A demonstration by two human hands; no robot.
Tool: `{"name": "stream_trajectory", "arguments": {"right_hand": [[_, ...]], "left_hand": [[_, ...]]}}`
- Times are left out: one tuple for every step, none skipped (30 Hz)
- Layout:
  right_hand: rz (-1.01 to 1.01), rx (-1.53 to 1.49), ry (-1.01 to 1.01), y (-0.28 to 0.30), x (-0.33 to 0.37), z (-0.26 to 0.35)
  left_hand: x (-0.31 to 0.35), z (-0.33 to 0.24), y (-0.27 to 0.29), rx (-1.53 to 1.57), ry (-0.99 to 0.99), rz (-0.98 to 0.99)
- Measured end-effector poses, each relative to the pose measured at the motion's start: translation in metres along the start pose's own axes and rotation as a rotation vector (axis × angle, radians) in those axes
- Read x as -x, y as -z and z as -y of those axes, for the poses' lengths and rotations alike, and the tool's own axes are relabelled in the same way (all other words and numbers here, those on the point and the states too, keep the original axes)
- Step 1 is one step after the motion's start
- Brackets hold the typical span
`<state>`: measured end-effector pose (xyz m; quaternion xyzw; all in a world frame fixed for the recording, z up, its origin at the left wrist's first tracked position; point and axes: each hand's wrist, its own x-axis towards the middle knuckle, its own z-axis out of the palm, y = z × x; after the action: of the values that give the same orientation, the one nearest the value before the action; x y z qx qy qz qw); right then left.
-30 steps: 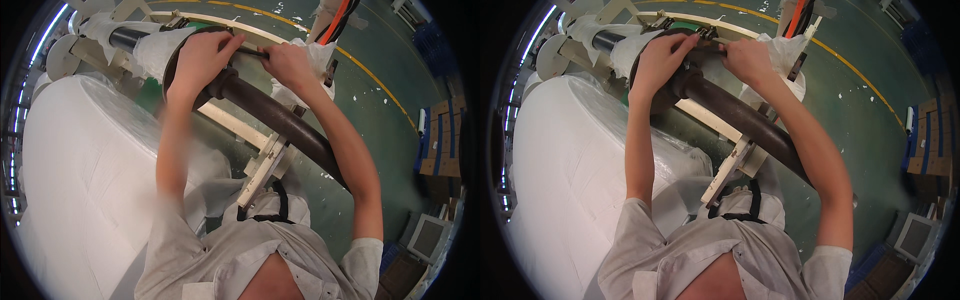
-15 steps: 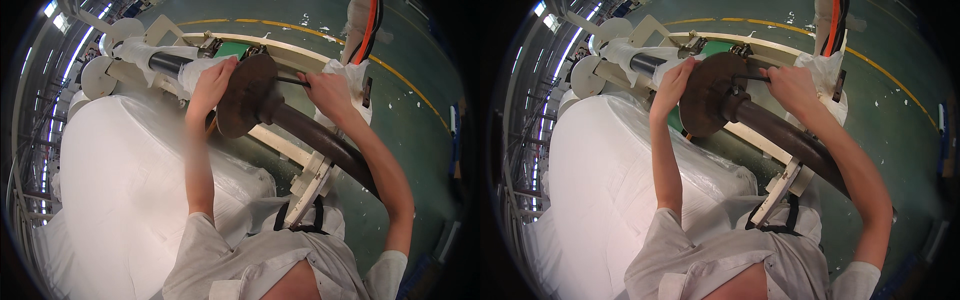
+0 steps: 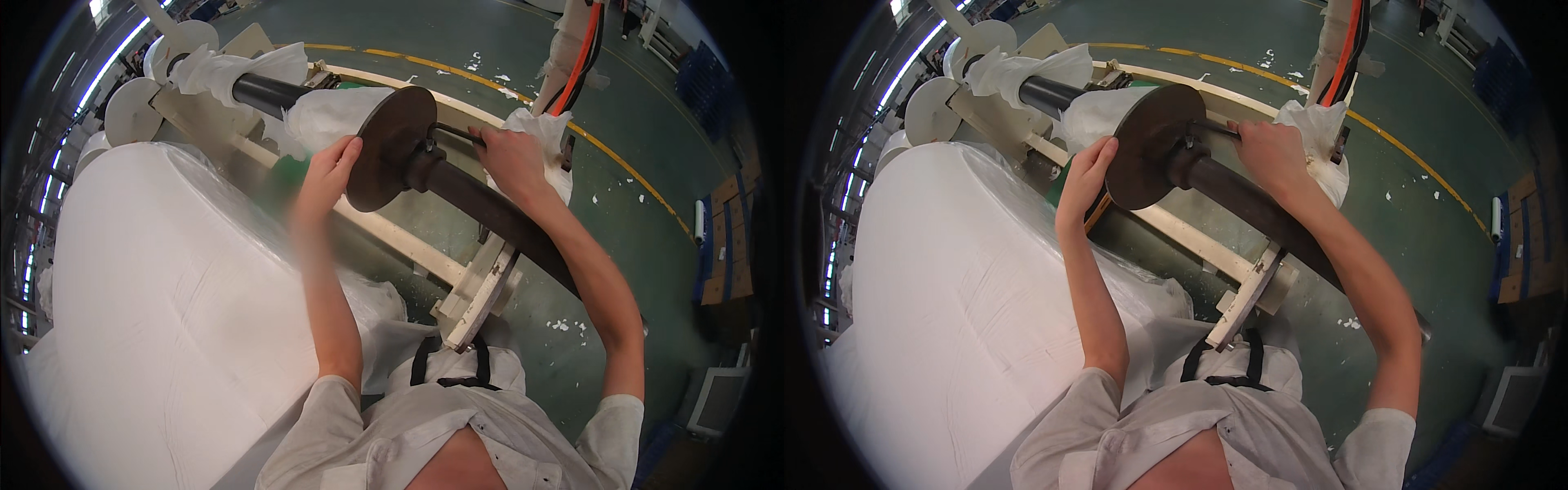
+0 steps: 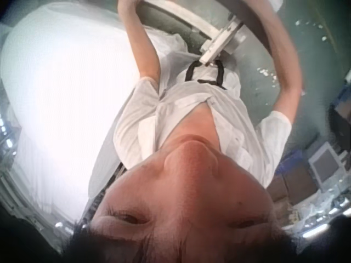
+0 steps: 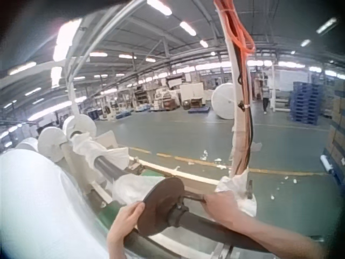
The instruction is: The person is adjusting components on a large industrial spindle by using a small hex wrench to turn bolts, moving between different parts of the machine frame.
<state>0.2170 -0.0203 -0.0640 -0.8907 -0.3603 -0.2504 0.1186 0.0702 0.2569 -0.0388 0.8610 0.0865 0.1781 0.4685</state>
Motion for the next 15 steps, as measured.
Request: {"name": "stream_trajectory", "arguments": {"right_hand": [[-0.005,0.003,0.0,-0.002,-0.001,-0.003],[0.009,0.021,-0.009,-0.003,-0.003,-0.004],[0.027,0.042,-0.011,-0.001,-0.004,-0.004],[0.043,0.062,-0.015,0.001,-0.005,-0.005],[0.035,0.045,0.01,0.003,-0.004,-0.003],[0.05,0.054,0.018,0.005,-0.003,-0.004],[0.061,0.051,0.016,0.004,-0.003,-0.004],[0.072,0.049,0.014,0.005,-0.004,-0.003],[0.046,0.003,0.038,0.007,-0.002,0.0],[0.036,-0.03,0.061,0.007,-0.007,0.0],[0.025,-0.062,0.086,0.008,-0.012,-0.001],[0.024,-0.094,0.091,0.005,-0.01,-0.005],[-0.001,-0.135,0.085,0.001,-0.007,-0.007],[0.012,-0.143,0.082,-0.001,-0.005,-0.007],[0.028,-0.161,0.072,-0.002,-0.004,-0.005]], "left_hand": [[0.002,-0.016,-0.005,-0.038,0.0,-0.041],[0.0,-0.026,-0.013,-0.076,0.0,-0.081],[-0.009,-0.027,-0.023,-0.107,-0.06,-0.161],[-0.019,-0.033,-0.028,-0.237,-0.082,-0.144],[-0.03,-0.042,-0.031,-0.366,-0.102,-0.126],[-0.044,-0.049,-0.034,-0.5,-0.132,-0.093],[-0.056,-0.054,-0.036,-0.603,-0.146,-0.043],[-0.069,-0.059,-0.039,-0.705,-0.161,0.007],[-0.078,-0.061,-0.041,-0.819,-0.174,0.068],[-0.088,-0.058,-0.046,-0.875,-0.207,0.038],[-0.097,-0.051,-0.052,-0.93,-0.24,0.007],[-0.103,-0.051,-0.061,-0.982,-0.28,-0.003],[-0.103,-0.048,-0.068,-0.986,-0.282,-0.029],[-0.096,-0.044,-0.071,-0.99,-0.283,-0.056],[-0.094,-0.043,-0.072,-1.002,-0.282,-0.072]]}}
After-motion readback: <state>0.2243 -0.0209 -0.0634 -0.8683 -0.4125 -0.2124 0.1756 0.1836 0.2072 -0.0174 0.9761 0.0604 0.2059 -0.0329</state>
